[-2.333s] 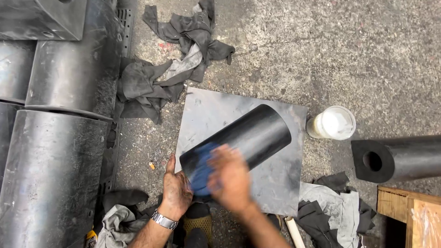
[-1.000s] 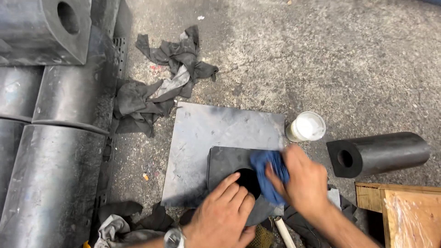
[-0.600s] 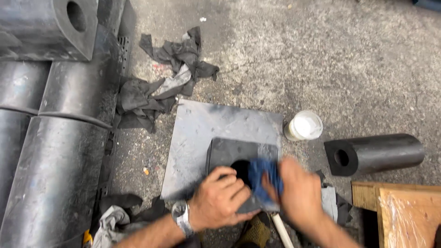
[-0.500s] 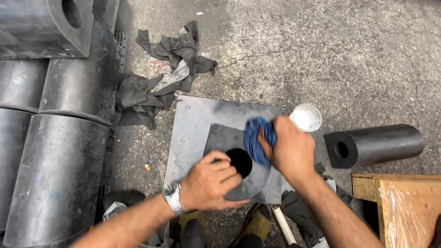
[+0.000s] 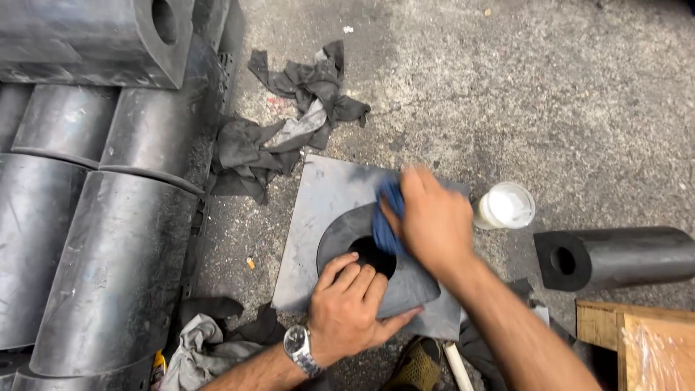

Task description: Cleaning and preparing black rubber industrial components using a rag and a stick.

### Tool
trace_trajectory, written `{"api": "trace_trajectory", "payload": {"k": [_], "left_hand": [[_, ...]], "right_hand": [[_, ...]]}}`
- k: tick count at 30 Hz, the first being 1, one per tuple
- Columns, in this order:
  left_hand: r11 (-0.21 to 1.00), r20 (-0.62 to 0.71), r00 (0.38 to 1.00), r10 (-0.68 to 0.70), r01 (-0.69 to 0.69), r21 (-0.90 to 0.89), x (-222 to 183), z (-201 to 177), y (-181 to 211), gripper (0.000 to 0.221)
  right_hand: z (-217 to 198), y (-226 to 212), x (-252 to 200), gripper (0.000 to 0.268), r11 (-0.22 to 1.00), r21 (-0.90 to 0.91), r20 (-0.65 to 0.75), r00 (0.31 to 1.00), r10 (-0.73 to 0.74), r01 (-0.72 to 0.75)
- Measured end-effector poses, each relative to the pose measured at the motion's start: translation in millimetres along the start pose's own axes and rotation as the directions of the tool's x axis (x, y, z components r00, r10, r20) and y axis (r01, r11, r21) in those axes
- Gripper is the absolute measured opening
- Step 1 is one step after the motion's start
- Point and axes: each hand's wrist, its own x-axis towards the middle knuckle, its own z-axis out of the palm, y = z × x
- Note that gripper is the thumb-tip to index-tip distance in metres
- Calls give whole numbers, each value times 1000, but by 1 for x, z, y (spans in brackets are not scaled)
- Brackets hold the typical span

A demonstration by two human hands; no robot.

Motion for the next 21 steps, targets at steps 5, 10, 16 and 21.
{"api": "trace_trajectory", "payload": {"k": [5,10,16,21], "left_hand": [[997,13,997,82,-82,-10,-4,-1,-12,58],[982,14,989,150,-148,-115,1,-2,-23,59],[891,67,905,420,-396,-223,33,-12,-68,62],[733,244,711,659,-536,-419,67,-47,-92,66]], "right_hand": [[-7,-15,3,37,996,80,-24,999,-42,44],[-11,10,-103,34,982,184,53,997,-56,45],[5,20,17,40,998,-25,-79,996,51,-53],[-3,35,7,37,988,80,-163,976,145,-133]]}}
